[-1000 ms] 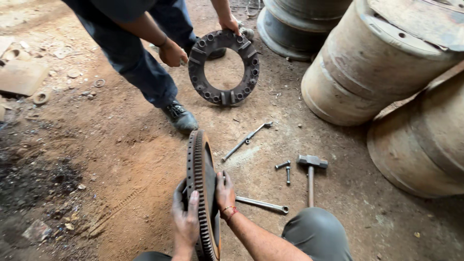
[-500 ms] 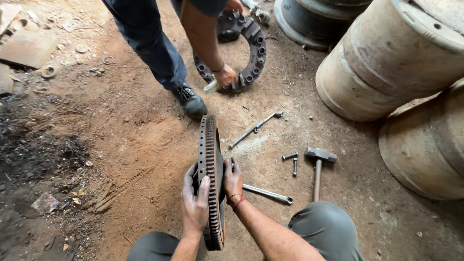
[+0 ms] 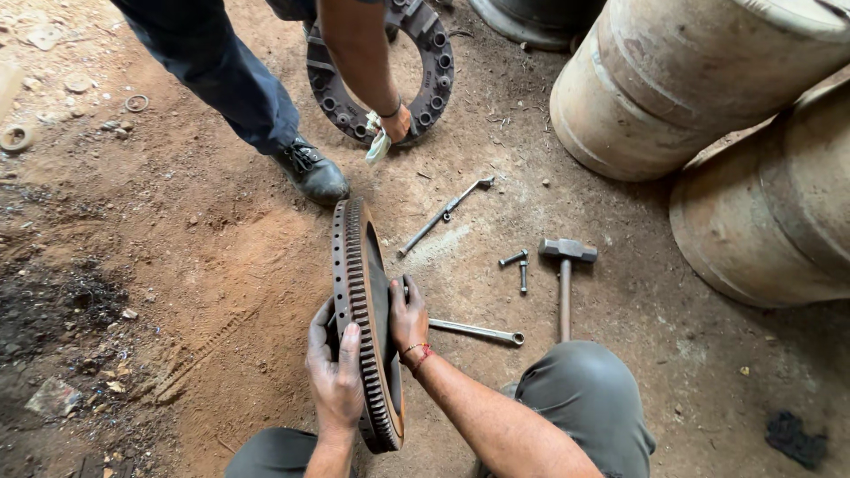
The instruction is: The person handles a flywheel on the ground, placing a small metal part onto its center and then inserting and tightening a bolt.
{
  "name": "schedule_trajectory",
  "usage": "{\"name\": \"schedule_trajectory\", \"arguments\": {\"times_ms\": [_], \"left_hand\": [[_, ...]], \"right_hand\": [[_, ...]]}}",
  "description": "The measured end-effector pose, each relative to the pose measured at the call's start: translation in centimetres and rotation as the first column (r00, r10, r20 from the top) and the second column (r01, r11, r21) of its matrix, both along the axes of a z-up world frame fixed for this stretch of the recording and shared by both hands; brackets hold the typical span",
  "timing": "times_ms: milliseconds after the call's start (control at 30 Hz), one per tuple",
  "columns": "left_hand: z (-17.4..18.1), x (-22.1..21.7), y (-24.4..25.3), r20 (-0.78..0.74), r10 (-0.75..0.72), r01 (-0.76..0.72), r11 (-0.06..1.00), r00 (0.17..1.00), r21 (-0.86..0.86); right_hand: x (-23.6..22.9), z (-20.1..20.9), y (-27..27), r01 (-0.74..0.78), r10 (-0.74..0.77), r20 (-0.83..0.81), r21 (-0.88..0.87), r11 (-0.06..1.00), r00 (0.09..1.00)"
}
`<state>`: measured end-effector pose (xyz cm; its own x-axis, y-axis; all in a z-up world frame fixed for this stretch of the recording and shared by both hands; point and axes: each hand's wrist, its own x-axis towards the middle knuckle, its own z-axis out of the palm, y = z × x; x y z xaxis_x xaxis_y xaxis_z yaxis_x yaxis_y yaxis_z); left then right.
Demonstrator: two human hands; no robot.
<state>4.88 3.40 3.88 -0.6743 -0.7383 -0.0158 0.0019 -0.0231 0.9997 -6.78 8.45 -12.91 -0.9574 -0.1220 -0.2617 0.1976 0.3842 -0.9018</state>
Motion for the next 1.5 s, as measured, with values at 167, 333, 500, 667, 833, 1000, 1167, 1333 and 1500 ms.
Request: {"name": "schedule_trajectory", "arguments": {"times_ms": [167,333,500,667,833,1000,1167,1333,1500], "left_hand": [[-0.1,0.1,-0.1,-0.001,-0.002,0.002,1.000,1.000,0.003],[-0.2,0.1,0.0,-0.001,-0.002,0.002,1.000,1.000,0.020],[0.3,0.2,-0.1,0.044,0.003,-0.003,1.000,0.999,0.014],[0.8,0.4,0.0,0.031,0.011,-0.010,1.000,0.999,-0.025],[0.5,0.3,-0.1,-0.031,-0.013,0.013,1.000,0.999,-0.008],[0.4,0.4,0.0,-0.041,-0.023,0.025,0.999,0.999,0.029],[0.2,0.4,0.0,-0.054,-0.021,0.023,0.999,0.998,0.027],[-0.2,0.5,0.0,-0.089,-0.027,0.035,0.996,0.996,0.086],[-0.1,0.4,0.0,-0.076,-0.025,0.031,0.996,0.997,0.080]], "right_hand": [[0.2,0.5,0.1,-0.008,0.008,0.012,-0.005,1.000,1.000],[0.1,0.9,0.0,-0.006,0.007,0.038,-0.024,1.000,0.999],[0.2,0.4,0.2,-0.019,0.020,0.031,-0.026,0.999,0.999],[0.2,-0.9,0.3,0.009,-0.006,0.034,-0.078,0.997,0.999],[0.0,-1.1,0.2,0.001,-0.001,-0.010,-0.070,0.998,1.000],[0.0,-0.1,0.4,-0.039,0.037,-0.042,-0.030,0.999,0.998],[0.0,-0.1,0.4,-0.033,0.032,-0.059,-0.005,0.999,0.998],[0.0,-0.1,0.4,-0.033,0.033,-0.023,-0.029,0.999,0.999],[0.0,0.0,0.3,-0.035,0.035,0.001,-0.013,0.999,0.999]]}}
